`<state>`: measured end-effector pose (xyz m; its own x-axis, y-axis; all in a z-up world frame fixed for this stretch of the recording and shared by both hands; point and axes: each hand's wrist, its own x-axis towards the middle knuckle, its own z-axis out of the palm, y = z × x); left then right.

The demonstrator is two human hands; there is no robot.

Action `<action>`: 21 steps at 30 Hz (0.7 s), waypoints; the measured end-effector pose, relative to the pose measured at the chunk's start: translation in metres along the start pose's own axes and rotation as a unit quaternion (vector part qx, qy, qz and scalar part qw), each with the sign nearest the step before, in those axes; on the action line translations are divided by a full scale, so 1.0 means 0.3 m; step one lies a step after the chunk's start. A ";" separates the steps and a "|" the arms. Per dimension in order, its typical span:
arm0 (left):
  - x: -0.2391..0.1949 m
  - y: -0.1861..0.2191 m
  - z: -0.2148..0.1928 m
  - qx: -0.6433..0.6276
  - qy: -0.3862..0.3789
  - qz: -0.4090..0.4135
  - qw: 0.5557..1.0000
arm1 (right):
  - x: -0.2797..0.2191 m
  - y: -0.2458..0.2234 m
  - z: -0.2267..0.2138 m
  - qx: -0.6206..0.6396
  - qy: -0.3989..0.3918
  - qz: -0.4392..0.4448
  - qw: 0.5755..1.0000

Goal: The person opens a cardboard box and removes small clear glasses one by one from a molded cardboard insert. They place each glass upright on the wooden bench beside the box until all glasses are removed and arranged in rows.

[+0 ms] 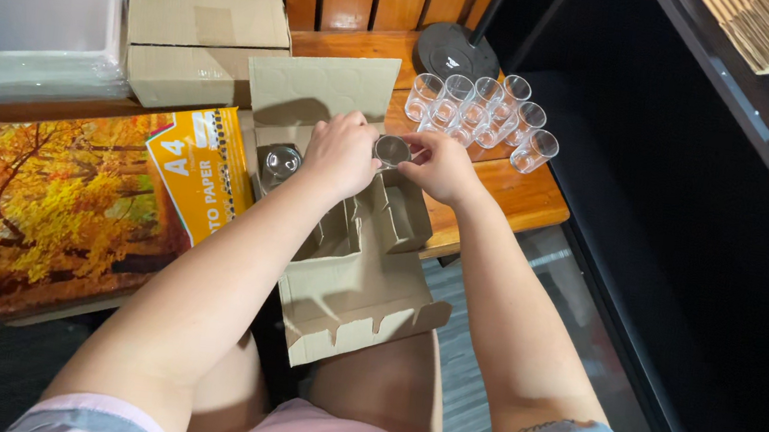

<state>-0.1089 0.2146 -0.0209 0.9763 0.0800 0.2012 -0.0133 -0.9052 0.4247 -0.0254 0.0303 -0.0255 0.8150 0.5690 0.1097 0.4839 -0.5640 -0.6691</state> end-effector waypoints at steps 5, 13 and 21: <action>0.013 0.013 -0.006 0.003 -0.015 -0.018 1.000 | 0.011 -0.016 -0.012 0.005 -0.013 0.015 1.000; 0.021 0.032 -0.044 -0.006 -0.065 -0.050 0.997 | 0.028 -0.073 -0.014 -0.063 -0.011 0.065 0.996; 0.029 0.049 -0.052 -0.025 -0.073 -0.082 0.994 | 0.043 -0.117 -0.005 -0.140 -0.029 0.092 0.985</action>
